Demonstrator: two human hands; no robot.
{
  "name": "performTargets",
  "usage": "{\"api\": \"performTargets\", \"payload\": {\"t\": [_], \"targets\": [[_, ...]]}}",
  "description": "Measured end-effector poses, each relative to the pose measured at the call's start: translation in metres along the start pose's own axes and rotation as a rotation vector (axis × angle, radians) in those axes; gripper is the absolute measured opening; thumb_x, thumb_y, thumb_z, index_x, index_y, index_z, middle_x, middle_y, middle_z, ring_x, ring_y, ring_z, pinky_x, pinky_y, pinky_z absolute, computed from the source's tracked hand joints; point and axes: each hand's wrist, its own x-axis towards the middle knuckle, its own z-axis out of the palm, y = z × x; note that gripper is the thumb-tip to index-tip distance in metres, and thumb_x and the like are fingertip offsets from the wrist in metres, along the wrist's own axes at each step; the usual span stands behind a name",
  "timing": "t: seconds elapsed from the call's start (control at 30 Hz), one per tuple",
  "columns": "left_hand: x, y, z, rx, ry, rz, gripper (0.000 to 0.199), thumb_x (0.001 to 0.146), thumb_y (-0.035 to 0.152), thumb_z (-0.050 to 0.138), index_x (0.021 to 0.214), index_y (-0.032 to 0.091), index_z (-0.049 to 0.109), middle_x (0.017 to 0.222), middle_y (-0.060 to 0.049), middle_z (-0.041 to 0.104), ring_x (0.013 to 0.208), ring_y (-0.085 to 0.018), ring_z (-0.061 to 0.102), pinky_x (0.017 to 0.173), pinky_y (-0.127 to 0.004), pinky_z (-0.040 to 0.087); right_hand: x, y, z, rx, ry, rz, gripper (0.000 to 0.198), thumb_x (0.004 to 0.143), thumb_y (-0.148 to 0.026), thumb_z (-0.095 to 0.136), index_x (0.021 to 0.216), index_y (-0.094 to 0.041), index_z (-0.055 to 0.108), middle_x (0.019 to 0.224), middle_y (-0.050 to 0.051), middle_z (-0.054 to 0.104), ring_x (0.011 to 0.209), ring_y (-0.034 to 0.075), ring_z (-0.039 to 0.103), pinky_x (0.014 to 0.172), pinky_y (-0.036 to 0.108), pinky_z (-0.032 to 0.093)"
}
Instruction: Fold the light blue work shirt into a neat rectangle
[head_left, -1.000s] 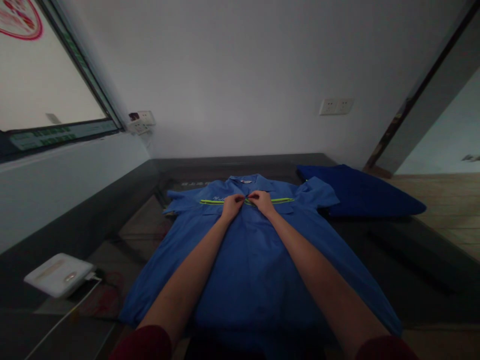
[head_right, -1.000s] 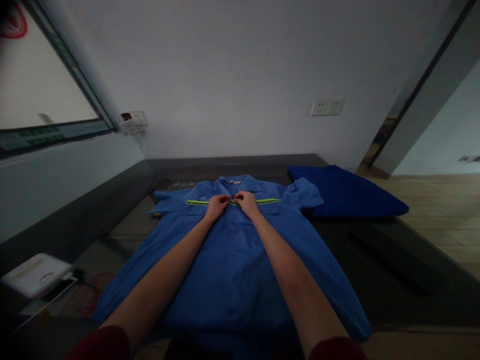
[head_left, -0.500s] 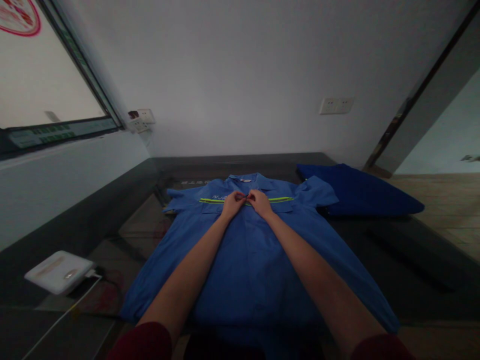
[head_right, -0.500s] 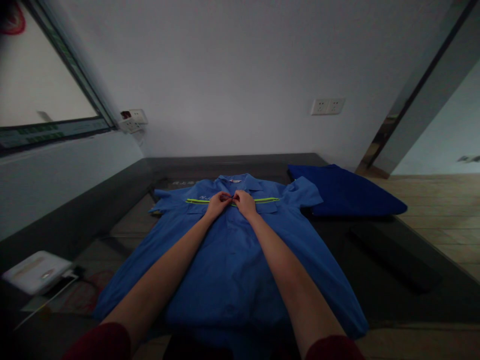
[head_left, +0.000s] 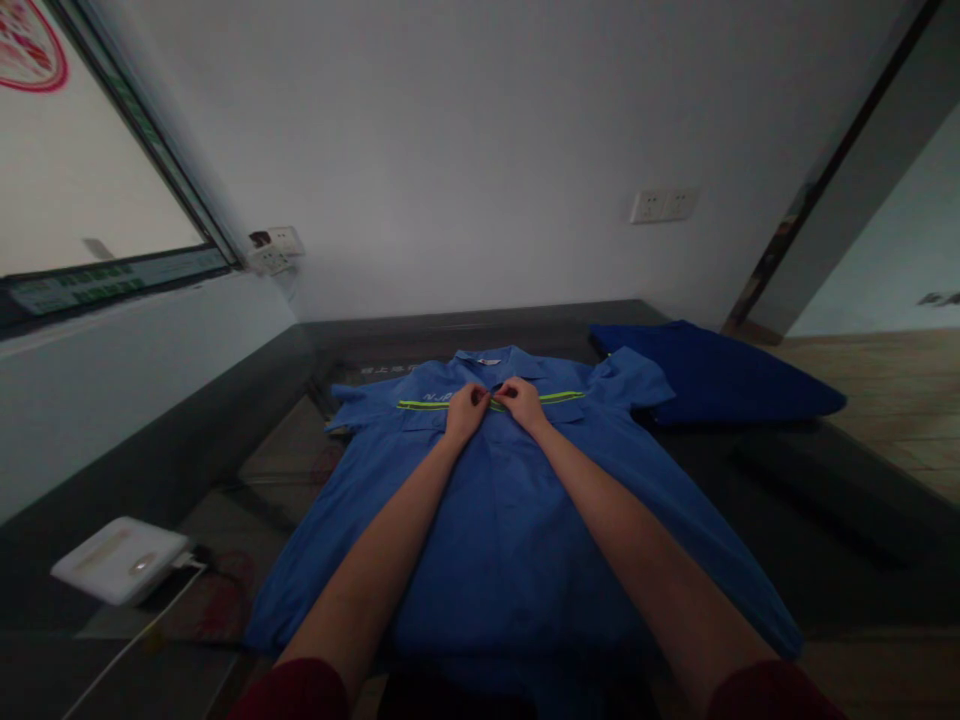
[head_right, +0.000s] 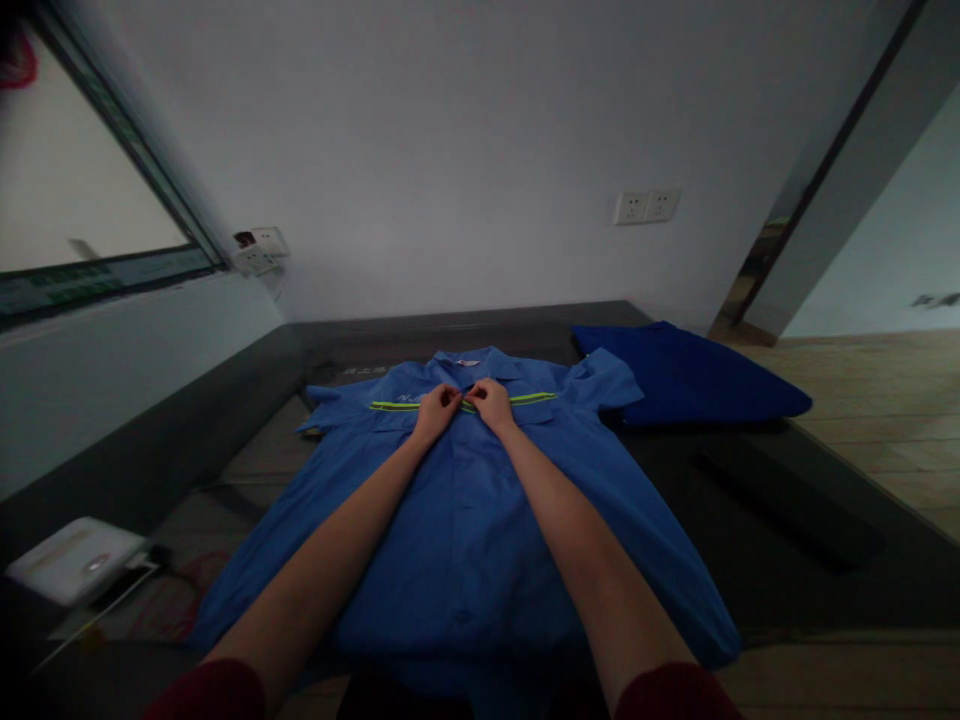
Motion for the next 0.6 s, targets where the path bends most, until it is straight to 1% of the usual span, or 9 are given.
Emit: {"api": "performTargets", "payload": {"t": [0.1, 0.17, 0.33, 0.6], "targets": [[-0.0004, 0.0007, 0.0002, 0.082, -0.010, 0.023, 0.015, 0.084, 0.027, 0.056, 0.077, 0.016, 0.064, 0.075, -0.003, 0.062, 0.074, -0.016, 0.057, 0.073, -0.026, 0.043, 0.0004, 0.0018, 0.0002, 0.027, 0.016, 0.006, 0.009, 0.071, -0.017, 0.067, 0.062, -0.018, 0.062, 0.068, 0.001, 0.062, 0.067, 0.016, 0.057, 0.066, 0.027, 0.044], [0.0000, 0.0008, 0.0000, 0.120, -0.026, 0.036, 0.018, 0.085, 0.027, 0.054, 0.075, 0.016, 0.064, 0.074, -0.003, 0.062, 0.074, -0.016, 0.056, 0.073, -0.026, 0.042, 0.0002, 0.0019, 0.0004, 0.041, 0.019, 0.005, 0.010, 0.070, -0.019, 0.066, 0.062, -0.018, 0.062, 0.068, 0.001, 0.062, 0.068, 0.016, 0.057, 0.066, 0.027, 0.044], [0.0010, 0.0002, -0.0006, 0.169, -0.051, 0.050, 0.021, 0.088, 0.026, 0.051, 0.077, 0.016, 0.065, 0.075, -0.004, 0.062, 0.073, -0.016, 0.056, 0.070, -0.025, 0.041, -0.0006, 0.0008, 0.0005, 0.061, 0.023, 0.001, 0.010, 0.069, -0.017, 0.067, 0.062, -0.018, 0.062, 0.069, 0.001, 0.062, 0.069, 0.016, 0.057, 0.068, 0.027, 0.044], [0.0018, -0.0027, 0.0012, 0.189, -0.064, 0.063, 0.021, 0.089, 0.026, 0.050, 0.081, 0.016, 0.066, 0.078, -0.005, 0.064, 0.075, -0.017, 0.058, 0.070, -0.025, 0.042, -0.0014, -0.0020, 0.0006, 0.061, 0.031, 0.017, 0.009, 0.069, -0.014, 0.067, 0.063, -0.017, 0.062, 0.069, 0.002, 0.063, 0.069, 0.016, 0.057, 0.069, 0.028, 0.044]]}}
